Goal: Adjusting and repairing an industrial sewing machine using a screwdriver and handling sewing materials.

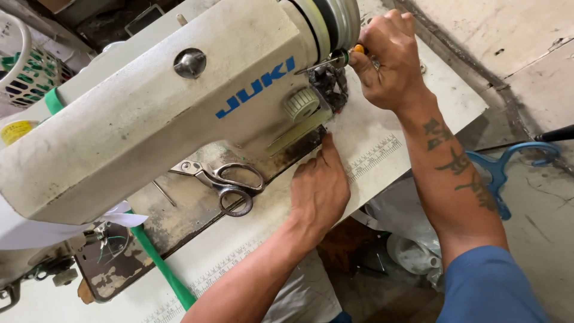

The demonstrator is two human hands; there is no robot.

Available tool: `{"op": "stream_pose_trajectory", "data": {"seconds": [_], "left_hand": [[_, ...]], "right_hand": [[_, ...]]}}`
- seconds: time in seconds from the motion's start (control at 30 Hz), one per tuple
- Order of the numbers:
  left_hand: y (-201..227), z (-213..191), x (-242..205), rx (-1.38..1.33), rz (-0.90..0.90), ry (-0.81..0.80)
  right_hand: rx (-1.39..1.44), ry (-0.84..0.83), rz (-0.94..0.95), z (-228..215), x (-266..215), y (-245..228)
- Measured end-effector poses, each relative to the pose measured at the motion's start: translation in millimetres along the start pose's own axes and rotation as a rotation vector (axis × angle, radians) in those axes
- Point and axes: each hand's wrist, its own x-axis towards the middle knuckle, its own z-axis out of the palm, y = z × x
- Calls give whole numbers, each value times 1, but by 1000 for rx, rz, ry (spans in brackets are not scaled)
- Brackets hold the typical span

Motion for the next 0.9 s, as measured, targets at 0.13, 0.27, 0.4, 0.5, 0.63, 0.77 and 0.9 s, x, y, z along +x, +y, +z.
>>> {"op": "stream_pose_trajectory", "data": {"seconds": [0.13,0.27,0.4,0.5,0.63,0.77,0.9], "left_hand": [[0,-4,0,4,13,-1],[0,1,0,25,2,14],[1,1,0,47,18,7],[2,-4,1,52,14,-19],[2,-5,1,7,-9,-53],[2,-1,-1,36,-2,-18],[1,-4,0,-1,8,-21]], "right_hand": [[-27,-4,-7,-1,-1,1],[-23,7,0,-1,0,0],[-45,14,-11,0,1,-1],[-54,20,-20,-1,1,-1],[-26,20,-25,-1,2,-2],[-29,4,-30,-2,2,-1],[-37,18,-18,0,2,-1]]}}
